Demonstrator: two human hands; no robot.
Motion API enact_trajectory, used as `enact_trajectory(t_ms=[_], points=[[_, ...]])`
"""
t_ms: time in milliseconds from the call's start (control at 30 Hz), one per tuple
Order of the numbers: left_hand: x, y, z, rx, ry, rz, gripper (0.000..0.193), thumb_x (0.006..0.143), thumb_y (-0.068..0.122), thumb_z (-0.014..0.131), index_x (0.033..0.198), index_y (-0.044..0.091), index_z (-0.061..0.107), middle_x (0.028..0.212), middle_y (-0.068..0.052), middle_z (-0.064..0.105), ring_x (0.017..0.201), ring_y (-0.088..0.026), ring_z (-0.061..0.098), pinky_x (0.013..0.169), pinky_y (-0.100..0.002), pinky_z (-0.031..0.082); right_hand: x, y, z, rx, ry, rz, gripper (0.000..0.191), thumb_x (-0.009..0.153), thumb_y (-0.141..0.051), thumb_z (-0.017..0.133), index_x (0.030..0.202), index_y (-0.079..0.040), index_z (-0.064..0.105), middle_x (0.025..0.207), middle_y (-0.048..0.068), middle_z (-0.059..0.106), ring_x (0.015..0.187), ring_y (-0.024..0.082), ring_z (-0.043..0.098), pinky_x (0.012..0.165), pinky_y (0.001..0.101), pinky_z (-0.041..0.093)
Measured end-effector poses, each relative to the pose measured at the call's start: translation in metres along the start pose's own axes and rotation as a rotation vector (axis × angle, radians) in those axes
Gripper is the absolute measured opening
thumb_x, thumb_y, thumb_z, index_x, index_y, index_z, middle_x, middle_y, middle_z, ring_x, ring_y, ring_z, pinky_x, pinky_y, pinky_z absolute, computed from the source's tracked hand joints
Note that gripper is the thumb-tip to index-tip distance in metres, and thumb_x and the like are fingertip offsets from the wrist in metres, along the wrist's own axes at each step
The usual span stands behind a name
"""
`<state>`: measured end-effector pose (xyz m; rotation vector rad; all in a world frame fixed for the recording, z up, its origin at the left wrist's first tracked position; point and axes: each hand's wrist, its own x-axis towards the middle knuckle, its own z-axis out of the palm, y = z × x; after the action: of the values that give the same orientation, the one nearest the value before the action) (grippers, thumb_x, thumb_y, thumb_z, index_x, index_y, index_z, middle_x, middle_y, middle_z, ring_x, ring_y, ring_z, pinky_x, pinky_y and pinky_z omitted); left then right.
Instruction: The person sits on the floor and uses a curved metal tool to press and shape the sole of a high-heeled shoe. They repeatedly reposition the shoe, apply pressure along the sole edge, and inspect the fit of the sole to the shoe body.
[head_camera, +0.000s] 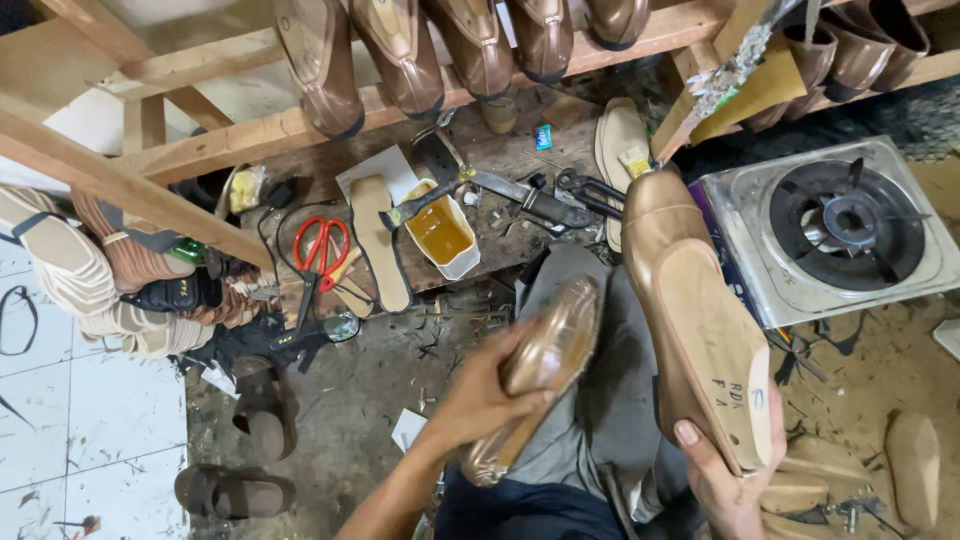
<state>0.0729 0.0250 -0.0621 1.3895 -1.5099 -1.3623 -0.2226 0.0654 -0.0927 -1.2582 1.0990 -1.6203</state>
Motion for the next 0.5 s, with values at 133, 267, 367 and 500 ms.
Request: enact_trajectory(t_ms=[133, 267, 367, 500], points=[[0.019, 0.013, 0.058, 0.045, -0.287, 0.221, 0.104, 0.07, 0.03, 0.089, 0.155, 0.001, 0.037, 0.152, -0.016, 0.05, 0.141, -0.03, 0.049, 0.121, -0.044, 0.036, 0.007, -0.015, 0.012, -0.251, -0.031, -0.003, 0.084, 0.074, -0.011, 0.08, 0.149, 0.005, 0.045, 0.129, 0.011, 0.062, 0.118, 0.018, 0.06, 0.107, 0.0327, 0.048], [-0.006, 0.026, 0.074, -0.811, -0.22, 0.23, 0.095, 0.087, 0.019, 0.079, 0.163, 0.009, 0.023, 0.165, -0.004, 0.036, 0.152, -0.018, 0.039, 0.125, -0.037, 0.036, 0.02, -0.031, 0.047, -0.344, -0.126, -0.235, 0.082, 0.074, -0.017, 0.082, 0.146, -0.001, 0.044, 0.146, 0.024, 0.049, 0.133, 0.035, 0.053, 0.114, 0.0458, 0.045], [-0.018, 0.031, 0.078, -0.821, -0.026, 0.245, 0.084, 0.086, 0.01, 0.077, 0.155, 0.009, 0.028, 0.148, -0.006, 0.046, 0.138, -0.017, 0.048, 0.114, -0.036, 0.045, 0.035, -0.043, 0.075, -0.572, -0.359, -0.568, 0.091, 0.062, -0.021, 0.083, 0.143, -0.006, 0.044, 0.156, 0.035, 0.029, 0.141, 0.054, 0.04, 0.116, 0.0565, 0.039], [-0.028, 0.033, 0.051, -0.734, 0.362, 0.049, 0.057, 0.09, 0.012, 0.076, 0.136, -0.008, 0.05, 0.112, -0.015, 0.063, 0.093, -0.027, 0.062, 0.073, -0.04, 0.05, 0.043, -0.057, 0.087, -0.509, -0.689, -0.581, 0.091, 0.06, -0.023, 0.087, 0.141, -0.005, 0.049, 0.157, 0.033, 0.029, 0.138, 0.056, 0.038, 0.112, 0.0578, 0.037]])
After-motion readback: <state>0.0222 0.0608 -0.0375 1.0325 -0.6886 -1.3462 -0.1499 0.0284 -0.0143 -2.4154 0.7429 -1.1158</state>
